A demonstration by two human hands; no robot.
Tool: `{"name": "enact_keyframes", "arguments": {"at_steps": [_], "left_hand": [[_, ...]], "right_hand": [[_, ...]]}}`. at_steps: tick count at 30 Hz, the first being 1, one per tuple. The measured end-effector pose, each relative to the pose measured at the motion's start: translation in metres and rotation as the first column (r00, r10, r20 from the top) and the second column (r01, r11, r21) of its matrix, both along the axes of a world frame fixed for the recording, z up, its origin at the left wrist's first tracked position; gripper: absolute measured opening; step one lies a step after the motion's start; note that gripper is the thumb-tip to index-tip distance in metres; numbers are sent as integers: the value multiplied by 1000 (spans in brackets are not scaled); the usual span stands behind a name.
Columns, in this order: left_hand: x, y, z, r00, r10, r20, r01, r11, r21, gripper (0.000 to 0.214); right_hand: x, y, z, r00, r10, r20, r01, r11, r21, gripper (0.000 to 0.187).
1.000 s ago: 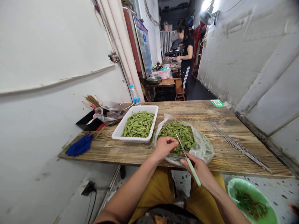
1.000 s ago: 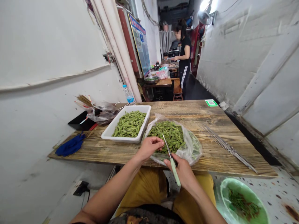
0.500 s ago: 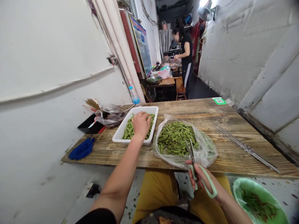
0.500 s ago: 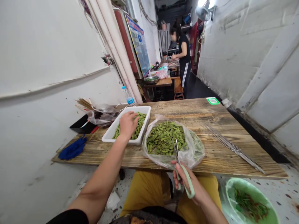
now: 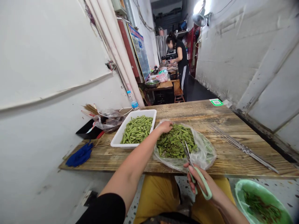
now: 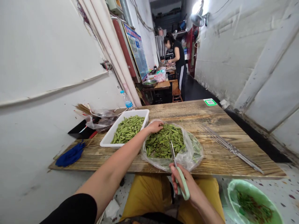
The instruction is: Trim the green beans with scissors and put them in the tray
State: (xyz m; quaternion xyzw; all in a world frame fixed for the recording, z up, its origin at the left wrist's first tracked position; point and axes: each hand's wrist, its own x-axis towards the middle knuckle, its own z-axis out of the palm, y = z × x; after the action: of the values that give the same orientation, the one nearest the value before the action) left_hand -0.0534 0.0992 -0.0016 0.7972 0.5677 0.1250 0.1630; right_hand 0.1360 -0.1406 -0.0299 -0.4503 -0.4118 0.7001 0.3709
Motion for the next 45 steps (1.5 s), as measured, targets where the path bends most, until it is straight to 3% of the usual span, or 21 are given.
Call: {"name": "enact_keyframes", "arguments": {"at_steps": [6, 13, 21, 24, 30, 33, 40, 45], "left_hand": [[-9, -2, 7, 994, -100, 47, 102, 994, -29, 33], [-3, -48, 20, 951, -294, 97, 296, 955, -7, 33], [-6, -80, 1, 858, -351, 374, 350, 934, 74, 47], [-12, -84, -6, 821, -314, 476, 315, 946, 79, 47], [-20, -87, -9, 894, -165, 416, 107, 981, 161, 23], [-20, -89, -11, 857, -104, 504, 30, 988, 152, 13], [-7, -108, -5, 587, 62, 807, 83, 987, -137, 31], [-3, -129, -2, 614, 156, 774, 47, 971, -233, 34]], "right_hand": [[-6, 11, -3, 999, -42, -26, 40, 998, -57, 40], [-11, 22, -10, 992, -107, -65, 102, 992, -77, 43], [-10, 18, -11, 986, -131, -99, 122, 989, -86, 41], [-7, 15, -8, 987, -130, -98, 121, 989, -88, 42], [-2, 7, 5, 984, -164, -66, 159, 985, -73, 47], [-3, 4, 10, 983, -179, -25, 179, 984, -10, 48], [-9, 12, 10, 987, -70, 144, 50, 989, 140, 47], [-9, 23, 8, 954, -83, 289, -17, 945, 326, 42]]}}
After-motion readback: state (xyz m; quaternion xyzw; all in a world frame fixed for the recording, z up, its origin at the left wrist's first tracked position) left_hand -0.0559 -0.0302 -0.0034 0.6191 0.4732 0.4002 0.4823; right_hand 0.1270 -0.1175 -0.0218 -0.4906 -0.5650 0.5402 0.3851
